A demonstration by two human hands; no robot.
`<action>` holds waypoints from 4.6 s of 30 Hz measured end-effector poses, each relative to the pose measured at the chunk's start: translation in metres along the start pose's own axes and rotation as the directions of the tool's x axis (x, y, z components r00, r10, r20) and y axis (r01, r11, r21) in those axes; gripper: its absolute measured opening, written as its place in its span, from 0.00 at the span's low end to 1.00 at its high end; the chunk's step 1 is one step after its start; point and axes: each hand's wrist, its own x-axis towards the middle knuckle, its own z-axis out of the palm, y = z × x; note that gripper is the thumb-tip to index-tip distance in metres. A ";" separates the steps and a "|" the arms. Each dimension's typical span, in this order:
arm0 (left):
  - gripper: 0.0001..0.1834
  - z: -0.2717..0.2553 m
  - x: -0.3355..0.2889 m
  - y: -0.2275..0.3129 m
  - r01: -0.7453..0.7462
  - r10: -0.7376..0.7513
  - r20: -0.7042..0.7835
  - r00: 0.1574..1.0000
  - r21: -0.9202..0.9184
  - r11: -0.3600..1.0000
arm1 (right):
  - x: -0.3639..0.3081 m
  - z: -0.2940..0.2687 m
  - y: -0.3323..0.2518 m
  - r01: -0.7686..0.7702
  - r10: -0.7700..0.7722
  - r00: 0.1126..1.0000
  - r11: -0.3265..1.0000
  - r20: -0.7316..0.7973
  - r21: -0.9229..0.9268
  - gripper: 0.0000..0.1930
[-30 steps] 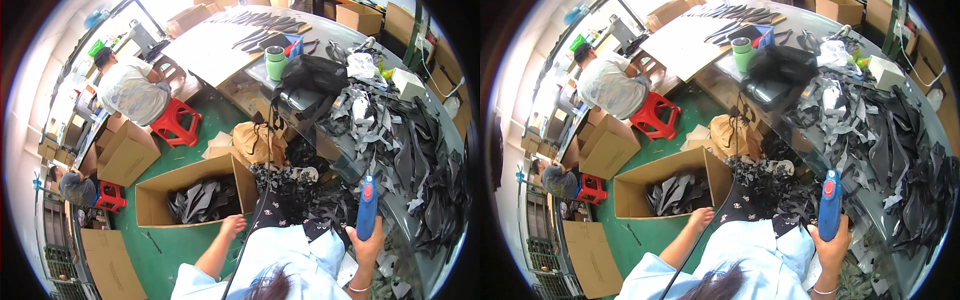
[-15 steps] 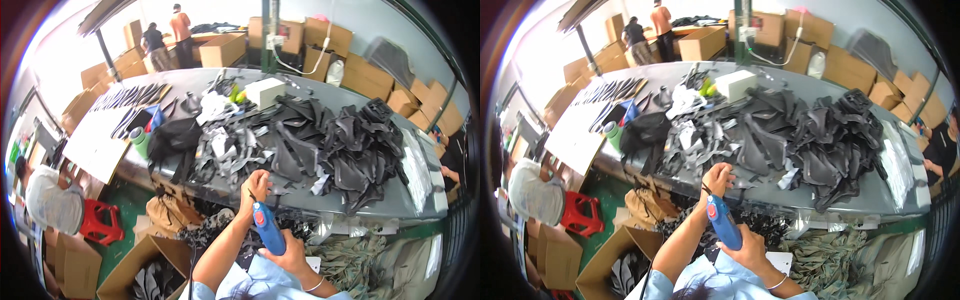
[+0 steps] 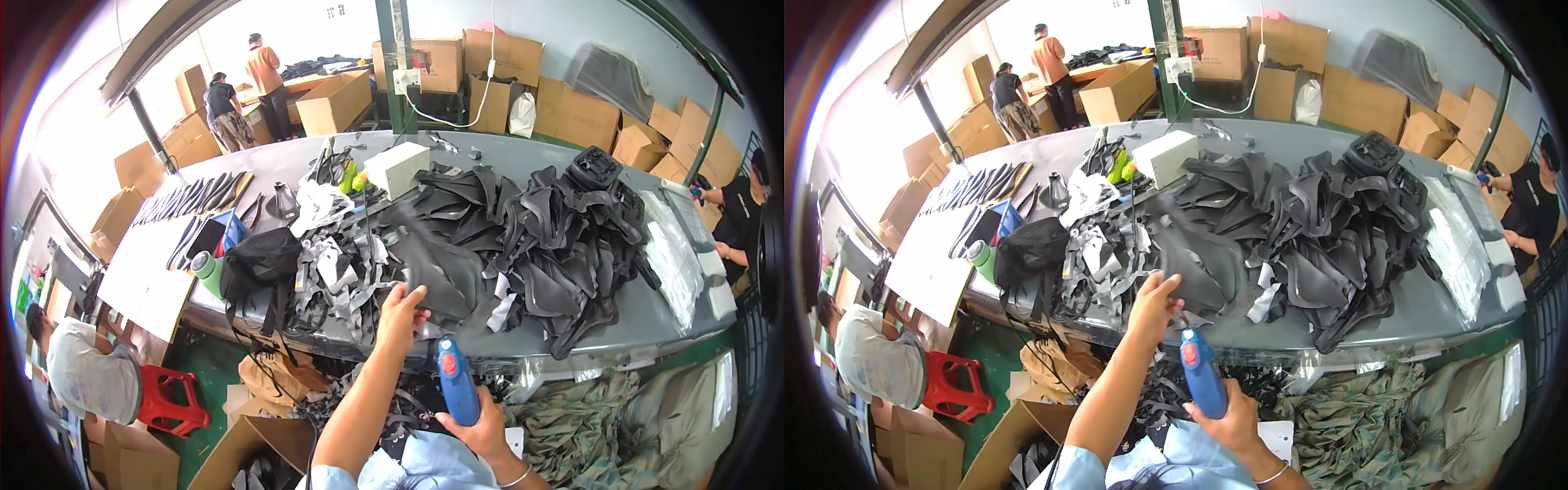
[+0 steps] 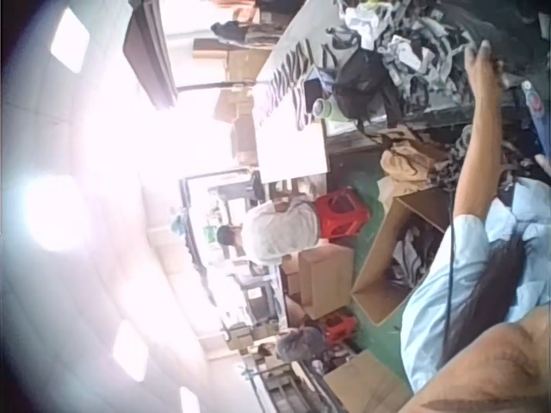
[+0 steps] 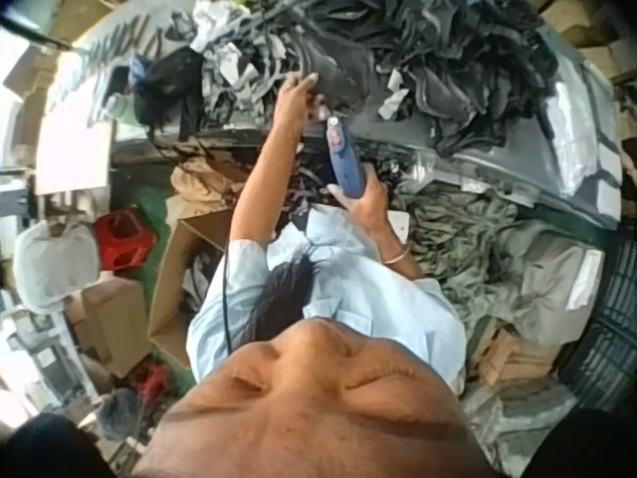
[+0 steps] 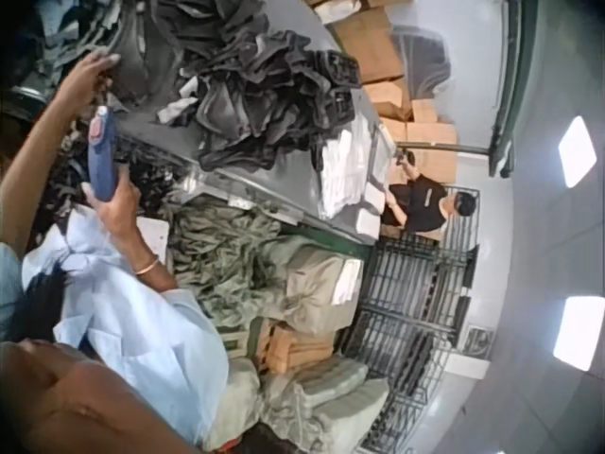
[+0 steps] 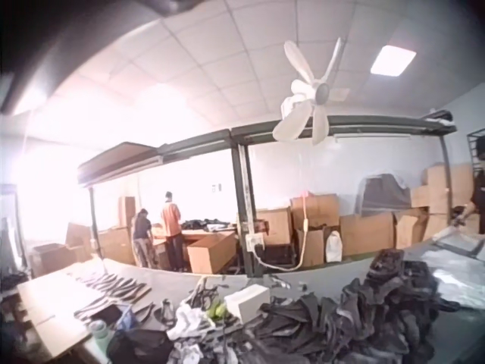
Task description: The person uses a handheld rotary cutting tool to trim the edges of black fabric pieces. They pick up individual pieces from a pile on the table, cut along the edges, and place the trimmed items into a cardboard box.
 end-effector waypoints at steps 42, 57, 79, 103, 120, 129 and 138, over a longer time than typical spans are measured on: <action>0.17 -0.086 -0.225 0.023 -0.734 0.628 -0.519 0.580 0.001 0.679 | -0.030 0.052 -0.072 0.590 -0.502 0.750 0.802 0.431 -0.093 0.27; 0.18 -0.110 -0.232 -0.008 -0.557 0.729 -0.285 0.622 0.493 0.668 | -0.021 0.049 -0.088 0.636 -0.582 0.714 0.771 0.390 -0.013 0.26; 0.22 -0.077 -0.207 -0.072 -0.353 0.493 0.242 0.836 -0.452 0.819 | 0.028 0.030 -0.110 0.092 -0.240 0.948 0.836 0.211 0.540 0.22; 0.28 -0.091 -0.197 0.018 -0.875 0.810 -0.336 0.481 -0.137 0.464 | -0.014 0.043 -0.092 0.618 -0.580 0.734 0.786 0.353 0.004 0.29; 0.18 -0.116 -0.230 0.055 -0.664 0.621 -0.258 0.740 -0.130 0.736 | -0.006 0.037 -0.074 0.729 -0.646 0.661 0.674 0.381 -0.121 0.28; 0.18 -0.118 -0.226 0.054 -0.628 0.651 -0.242 0.719 0.174 0.758 | -0.006 0.039 -0.075 0.720 -0.645 0.657 0.690 0.390 -0.072 0.26; 0.21 -0.117 -0.228 0.048 -0.694 0.671 -0.350 0.654 0.076 0.716 | -0.007 0.040 -0.074 0.725 -0.651 0.651 0.685 0.391 -0.068 0.28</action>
